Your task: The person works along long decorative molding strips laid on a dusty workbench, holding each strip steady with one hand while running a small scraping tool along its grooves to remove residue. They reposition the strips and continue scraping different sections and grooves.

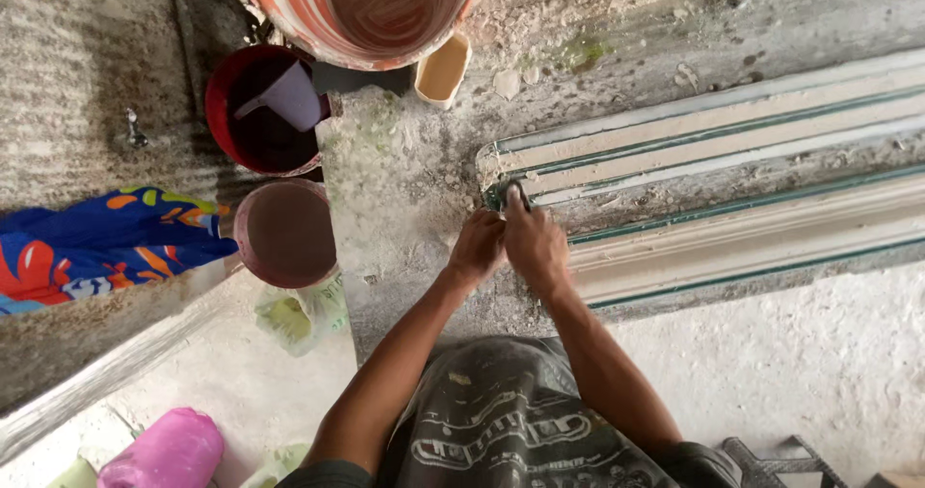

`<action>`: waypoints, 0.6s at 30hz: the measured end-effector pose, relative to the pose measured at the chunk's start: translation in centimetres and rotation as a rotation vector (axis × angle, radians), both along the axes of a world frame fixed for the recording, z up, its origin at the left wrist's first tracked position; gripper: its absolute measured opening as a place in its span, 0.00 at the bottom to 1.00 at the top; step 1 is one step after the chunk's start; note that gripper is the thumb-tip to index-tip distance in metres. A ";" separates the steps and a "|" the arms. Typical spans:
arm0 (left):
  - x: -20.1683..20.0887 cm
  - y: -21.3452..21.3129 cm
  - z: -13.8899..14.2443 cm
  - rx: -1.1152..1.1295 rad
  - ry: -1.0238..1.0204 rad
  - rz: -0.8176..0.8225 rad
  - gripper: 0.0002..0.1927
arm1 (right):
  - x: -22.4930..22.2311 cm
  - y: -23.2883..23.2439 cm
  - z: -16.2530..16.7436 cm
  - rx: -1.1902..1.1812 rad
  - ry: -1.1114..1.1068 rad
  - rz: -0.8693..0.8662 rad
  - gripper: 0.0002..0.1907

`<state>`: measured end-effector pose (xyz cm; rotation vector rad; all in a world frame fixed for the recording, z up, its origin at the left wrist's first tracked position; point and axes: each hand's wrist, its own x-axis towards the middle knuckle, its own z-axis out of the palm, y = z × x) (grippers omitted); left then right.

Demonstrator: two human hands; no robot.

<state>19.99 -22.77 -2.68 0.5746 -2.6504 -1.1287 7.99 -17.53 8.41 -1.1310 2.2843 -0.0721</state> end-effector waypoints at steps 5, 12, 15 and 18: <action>0.1 0.1 -0.2 0.139 0.095 0.072 0.04 | 0.7 -0.4 1.3 0.107 -0.155 -0.143 0.22; 0.1 -0.4 -0.1 -0.014 0.061 -0.029 0.04 | 0.8 0.2 1.3 -0.010 -0.049 -0.156 0.29; 0.4 0.1 0.0 0.023 0.076 -0.056 0.05 | 1.1 0.1 1.2 0.040 -0.090 -0.141 0.27; -0.1 -0.1 0.1 0.021 0.112 -0.092 0.05 | 0.9 -0.2 1.4 0.055 -0.057 -0.104 0.25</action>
